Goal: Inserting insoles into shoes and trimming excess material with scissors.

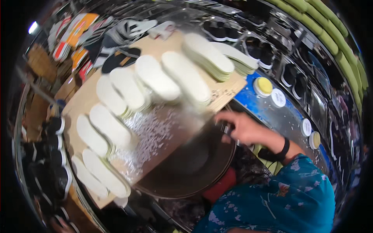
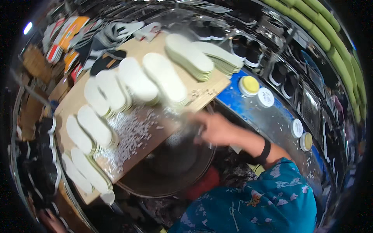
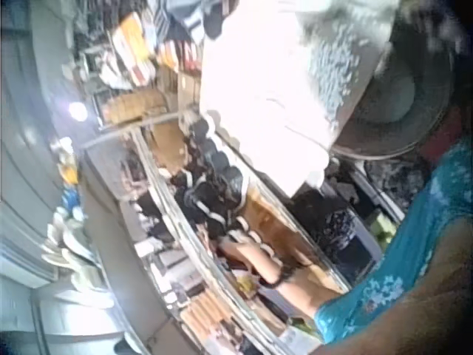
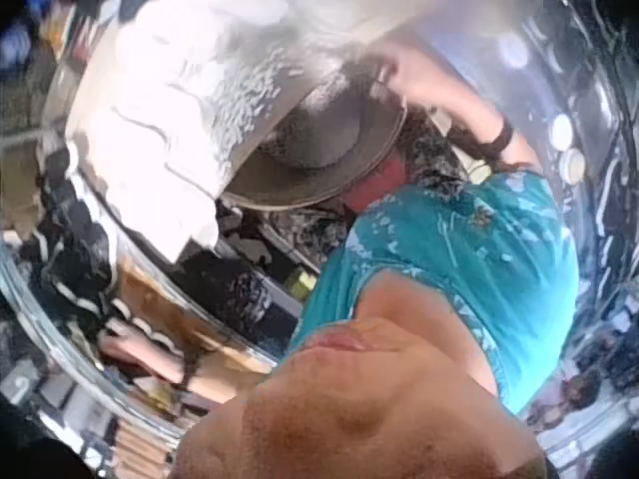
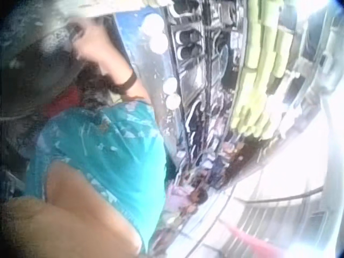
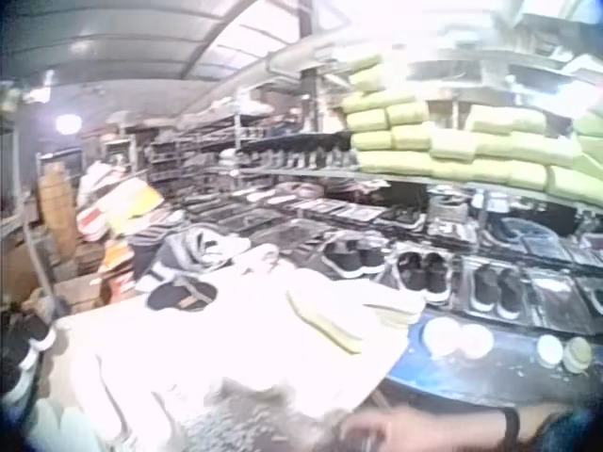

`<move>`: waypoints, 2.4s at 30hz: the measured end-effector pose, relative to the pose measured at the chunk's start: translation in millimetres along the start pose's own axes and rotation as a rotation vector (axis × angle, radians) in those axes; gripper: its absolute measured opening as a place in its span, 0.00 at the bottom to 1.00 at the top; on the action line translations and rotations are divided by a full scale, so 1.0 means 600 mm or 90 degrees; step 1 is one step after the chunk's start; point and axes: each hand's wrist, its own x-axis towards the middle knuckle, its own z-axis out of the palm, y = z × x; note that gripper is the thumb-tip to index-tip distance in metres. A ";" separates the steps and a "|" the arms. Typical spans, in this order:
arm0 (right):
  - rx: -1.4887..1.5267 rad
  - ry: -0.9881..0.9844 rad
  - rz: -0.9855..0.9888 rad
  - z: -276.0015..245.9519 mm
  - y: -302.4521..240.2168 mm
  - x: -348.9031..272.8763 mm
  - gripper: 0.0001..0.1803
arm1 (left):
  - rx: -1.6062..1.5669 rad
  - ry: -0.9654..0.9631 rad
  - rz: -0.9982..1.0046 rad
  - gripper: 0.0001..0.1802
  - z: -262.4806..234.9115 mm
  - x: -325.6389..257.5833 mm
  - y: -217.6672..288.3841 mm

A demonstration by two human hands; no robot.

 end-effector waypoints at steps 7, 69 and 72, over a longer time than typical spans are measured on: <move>-0.254 0.500 0.147 -0.323 0.229 0.205 0.34 | -0.748 -0.649 -0.037 0.10 -0.080 -0.059 0.511; 0.617 -0.192 0.055 0.028 0.044 -0.201 0.21 | -0.481 -0.514 -0.260 0.20 -0.131 -0.129 0.647; 0.549 -0.220 0.047 0.041 0.067 -0.186 0.23 | -0.671 -0.526 -0.301 0.09 -0.167 -0.170 0.564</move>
